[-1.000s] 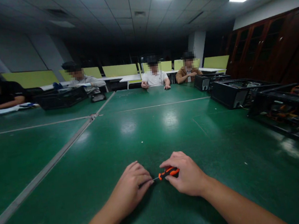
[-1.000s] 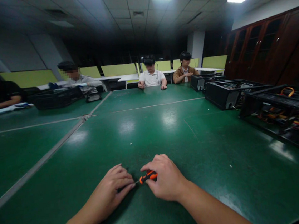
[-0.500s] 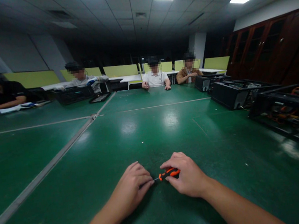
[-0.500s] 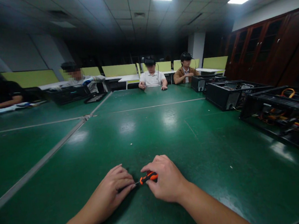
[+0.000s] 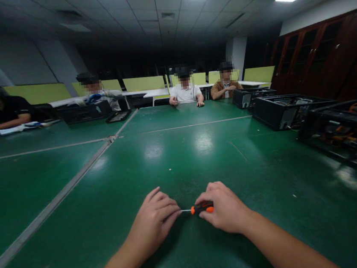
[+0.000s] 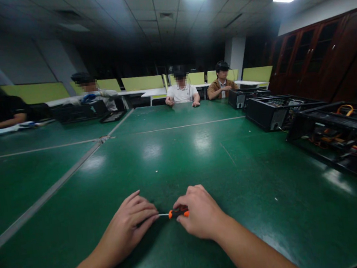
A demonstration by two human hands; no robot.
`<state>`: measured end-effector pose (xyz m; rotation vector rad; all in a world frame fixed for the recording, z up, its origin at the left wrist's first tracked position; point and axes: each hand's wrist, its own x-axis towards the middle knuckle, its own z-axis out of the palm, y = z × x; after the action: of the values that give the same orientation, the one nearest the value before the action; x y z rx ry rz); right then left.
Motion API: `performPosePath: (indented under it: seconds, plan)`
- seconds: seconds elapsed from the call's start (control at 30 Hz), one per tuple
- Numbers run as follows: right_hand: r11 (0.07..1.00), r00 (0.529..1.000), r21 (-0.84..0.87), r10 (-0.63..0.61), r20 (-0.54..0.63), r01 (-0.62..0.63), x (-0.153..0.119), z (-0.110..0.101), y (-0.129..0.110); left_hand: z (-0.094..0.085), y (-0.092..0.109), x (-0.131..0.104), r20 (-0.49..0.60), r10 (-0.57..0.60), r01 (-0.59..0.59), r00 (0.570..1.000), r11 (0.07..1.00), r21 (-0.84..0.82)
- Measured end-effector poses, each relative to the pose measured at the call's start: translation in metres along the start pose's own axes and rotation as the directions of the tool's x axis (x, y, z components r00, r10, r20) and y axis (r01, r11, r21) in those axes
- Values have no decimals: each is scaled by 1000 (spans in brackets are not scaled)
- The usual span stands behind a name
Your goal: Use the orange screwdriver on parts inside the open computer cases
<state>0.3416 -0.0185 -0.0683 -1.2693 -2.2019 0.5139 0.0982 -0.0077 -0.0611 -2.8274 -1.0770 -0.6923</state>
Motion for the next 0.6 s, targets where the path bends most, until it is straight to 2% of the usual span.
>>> performPosePath:
  seconds: [0.1, 0.3, 0.47, 0.6]
  plan:
    - [999, 997, -26, 25, 75, -23, 1, -2, 0, -2, -1, 0, -35, 38, -37, 999, 999, 38]
    - [999, 997, -29, 29, 75, -27, 2, 0, 2, 1, -2, -1, -31, 56, -54, 998, 997, 62]
    - [999, 998, -35, 5, 57, -3, 2, 3, 4, -1, -4, -2, -17, 54, -53, 998, 996, 67]
    - [999, 1000, -30, -23, -14, 23, 0, -1, 3, -1, 0, 1, 53, 16, -16, 998, 1000, 8]
